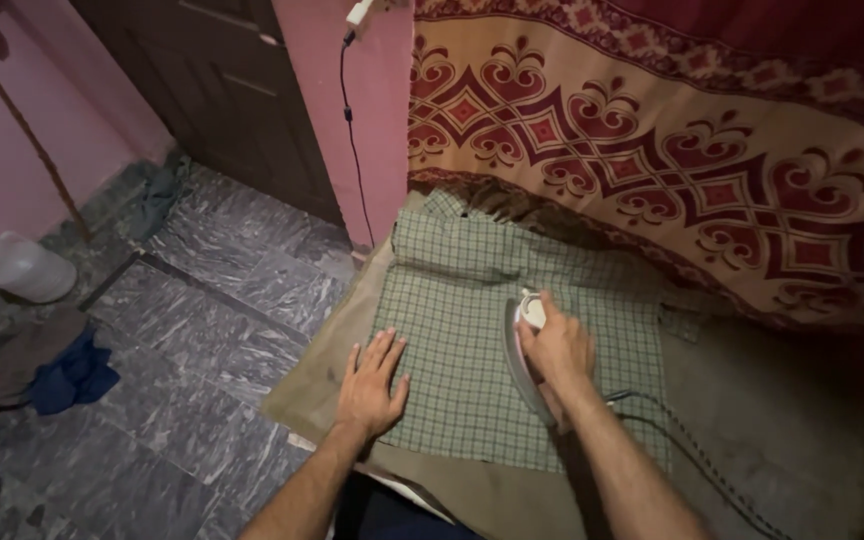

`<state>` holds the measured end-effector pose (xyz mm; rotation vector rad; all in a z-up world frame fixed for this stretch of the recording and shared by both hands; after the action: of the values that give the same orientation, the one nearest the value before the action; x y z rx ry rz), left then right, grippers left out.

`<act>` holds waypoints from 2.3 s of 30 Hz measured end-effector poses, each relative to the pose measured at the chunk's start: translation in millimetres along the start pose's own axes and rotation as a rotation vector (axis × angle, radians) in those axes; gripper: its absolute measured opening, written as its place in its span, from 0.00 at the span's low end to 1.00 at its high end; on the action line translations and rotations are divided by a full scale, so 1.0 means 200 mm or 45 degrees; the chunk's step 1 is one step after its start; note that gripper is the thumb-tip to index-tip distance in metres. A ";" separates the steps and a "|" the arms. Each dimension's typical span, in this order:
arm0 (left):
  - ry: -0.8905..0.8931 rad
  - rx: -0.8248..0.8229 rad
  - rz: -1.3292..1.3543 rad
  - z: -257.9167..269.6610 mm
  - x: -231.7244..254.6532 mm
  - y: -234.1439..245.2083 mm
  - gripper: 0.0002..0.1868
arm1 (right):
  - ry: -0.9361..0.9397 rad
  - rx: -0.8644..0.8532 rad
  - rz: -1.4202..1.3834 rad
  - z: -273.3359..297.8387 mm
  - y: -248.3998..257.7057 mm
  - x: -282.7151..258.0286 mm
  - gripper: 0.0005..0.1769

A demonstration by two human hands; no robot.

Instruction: Ironing and folding a checkered shirt on a padded surface.

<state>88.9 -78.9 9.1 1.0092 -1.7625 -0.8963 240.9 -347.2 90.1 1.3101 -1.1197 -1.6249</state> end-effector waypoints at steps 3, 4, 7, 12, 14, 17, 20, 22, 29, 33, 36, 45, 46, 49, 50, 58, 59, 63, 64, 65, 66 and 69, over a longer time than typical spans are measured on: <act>-0.028 0.037 -0.030 0.01 0.00 -0.01 0.34 | 0.008 -0.007 0.022 0.12 0.00 0.04 0.42; -0.025 0.033 -0.026 0.01 0.00 -0.01 0.34 | 0.006 -0.011 0.025 0.15 0.01 0.05 0.42; 0.016 0.029 -0.022 0.02 -0.01 -0.02 0.34 | 0.021 -0.035 0.044 0.26 0.02 0.08 0.42; -0.010 0.030 -0.050 0.02 0.00 -0.02 0.33 | 0.075 -0.047 -0.023 0.38 0.06 0.12 0.41; -0.005 0.046 -0.036 0.02 0.01 0.00 0.33 | 0.066 -0.044 0.020 0.37 0.04 0.12 0.41; 0.009 0.033 -0.032 0.01 0.01 0.01 0.33 | 0.036 -0.023 0.078 0.33 0.03 0.13 0.41; 0.010 0.025 -0.033 0.02 0.01 0.00 0.34 | -0.012 0.024 0.086 0.25 0.04 0.14 0.40; 0.000 0.047 -0.031 0.01 0.00 0.00 0.34 | -0.036 0.054 0.074 0.19 0.06 0.14 0.40; 0.011 0.022 -0.026 0.01 0.00 0.00 0.34 | -0.038 0.140 0.064 -0.02 0.08 0.16 0.40; -0.007 0.021 -0.043 0.02 -0.01 -0.01 0.34 | -0.063 0.164 0.045 -0.12 0.11 0.15 0.40; -0.034 0.067 -0.054 0.02 0.00 0.00 0.33 | -0.118 0.146 0.011 -0.15 0.15 0.13 0.39; -0.015 0.044 -0.018 0.02 -0.01 -0.02 0.33 | -0.100 0.113 -0.065 -0.03 0.12 0.20 0.41; -0.016 0.045 -0.016 0.02 -0.01 -0.02 0.33 | -0.101 0.115 -0.064 0.01 0.12 0.21 0.41; -0.016 0.045 -0.027 0.02 -0.01 -0.01 0.33 | -0.117 0.089 -0.012 0.13 0.12 0.23 0.42; -0.005 0.036 -0.023 0.01 -0.01 -0.01 0.33 | -0.121 0.060 -0.009 0.17 0.13 0.23 0.42; -0.018 0.042 -0.032 0.02 -0.01 -0.02 0.33 | -0.118 0.041 0.053 0.31 0.08 0.32 0.43; -0.015 0.053 -0.032 0.03 -0.01 -0.02 0.33 | -0.125 0.046 0.061 0.31 0.09 0.32 0.43; -0.003 0.051 -0.024 0.03 -0.02 -0.02 0.33 | -0.148 0.078 0.087 0.25 0.12 0.33 0.42; 0.002 0.049 -0.022 0.03 -0.02 -0.02 0.33 | -0.146 0.075 0.091 0.23 0.13 0.33 0.42; -0.005 0.055 -0.030 0.03 -0.01 -0.02 0.33 | -0.156 0.092 0.093 0.21 0.14 0.33 0.42; -0.013 0.060 -0.040 0.03 -0.01 -0.01 0.32 | -0.166 0.110 0.094 0.19 0.15 0.33 0.42; -0.010 0.055 -0.042 0.03 0.00 0.00 0.33 | -0.183 0.130 0.088 0.12 0.15 0.36 0.43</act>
<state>84.5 -77.3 7.0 1.0668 -1.7831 -0.8868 204.4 -419.1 97.6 1.2195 -1.3359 -1.6502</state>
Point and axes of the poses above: each hand's wrist, its own z-axis away from the middle knuckle, its own y-axis out of the back of the hand, x = y × z, the point moved 7 cm from there along -z, towards the middle knuckle, and after that the axes turned 15 degrees about -y, right-handed, at the moved point
